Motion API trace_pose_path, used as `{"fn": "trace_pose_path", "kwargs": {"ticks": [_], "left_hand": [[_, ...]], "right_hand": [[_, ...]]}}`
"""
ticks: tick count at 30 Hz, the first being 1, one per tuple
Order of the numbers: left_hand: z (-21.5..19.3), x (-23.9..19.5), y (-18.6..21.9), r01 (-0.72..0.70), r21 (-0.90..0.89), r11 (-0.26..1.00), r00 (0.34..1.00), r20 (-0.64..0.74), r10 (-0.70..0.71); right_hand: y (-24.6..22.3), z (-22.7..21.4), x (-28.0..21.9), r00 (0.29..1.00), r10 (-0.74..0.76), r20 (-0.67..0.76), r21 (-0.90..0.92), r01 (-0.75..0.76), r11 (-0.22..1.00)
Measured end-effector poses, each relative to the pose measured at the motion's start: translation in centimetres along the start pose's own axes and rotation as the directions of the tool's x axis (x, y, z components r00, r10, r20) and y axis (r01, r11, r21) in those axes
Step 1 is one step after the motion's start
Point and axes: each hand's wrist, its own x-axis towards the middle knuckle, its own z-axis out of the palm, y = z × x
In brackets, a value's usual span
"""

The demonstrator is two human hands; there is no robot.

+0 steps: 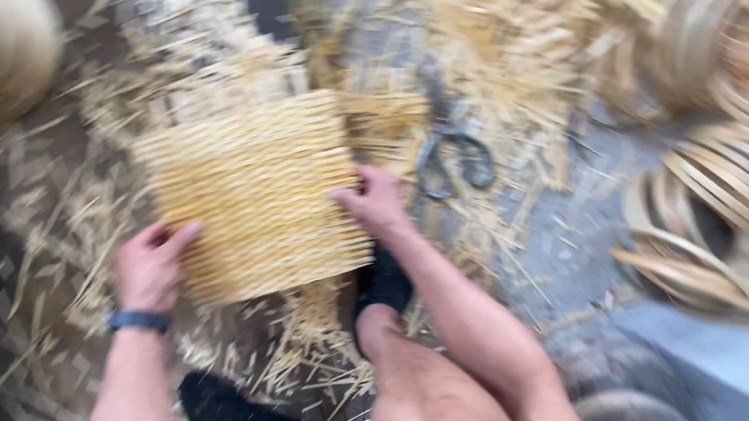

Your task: The person sits on the floor and repeatedly trims the edges of woven bamboo trays using shears. They place each finished tray into a stack and continue the process with new trays.

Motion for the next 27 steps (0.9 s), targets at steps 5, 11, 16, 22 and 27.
{"fn": "trace_pose_path", "kwargs": {"ticks": [5, 11, 16, 22, 27], "left_hand": [[-0.8, 0.6, -0.7, -0.007, -0.089, 0.996, 1.0, -0.03, 0.005], [-1.2, 0.9, -2.2, -0.118, 0.061, 0.991, 0.989, -0.078, 0.122], [-2.8, 1.7, -4.3, -0.228, 0.261, 0.938, 0.941, -0.189, 0.281], [-6.7, 2.6, -5.8, -0.181, 0.378, 0.908, 0.907, -0.292, 0.303], [-9.3, 4.0, -6.2, -0.248, 0.315, 0.916, 0.875, -0.332, 0.351]], "right_hand": [[1.0, -3.9, -1.6, 0.985, -0.012, -0.17, 0.038, 0.019, 0.999], [2.2, -27.1, -10.4, 0.75, -0.262, -0.608, -0.629, -0.253, 0.735], [5.6, -41.5, -19.7, 0.821, 0.265, -0.505, -0.839, -0.539, 0.072], [10.2, -40.6, -21.9, 0.905, 0.015, -0.424, -0.895, -0.422, 0.144], [5.4, -37.9, -20.7, 0.88, -0.257, -0.4, -0.894, -0.313, 0.321]]}}
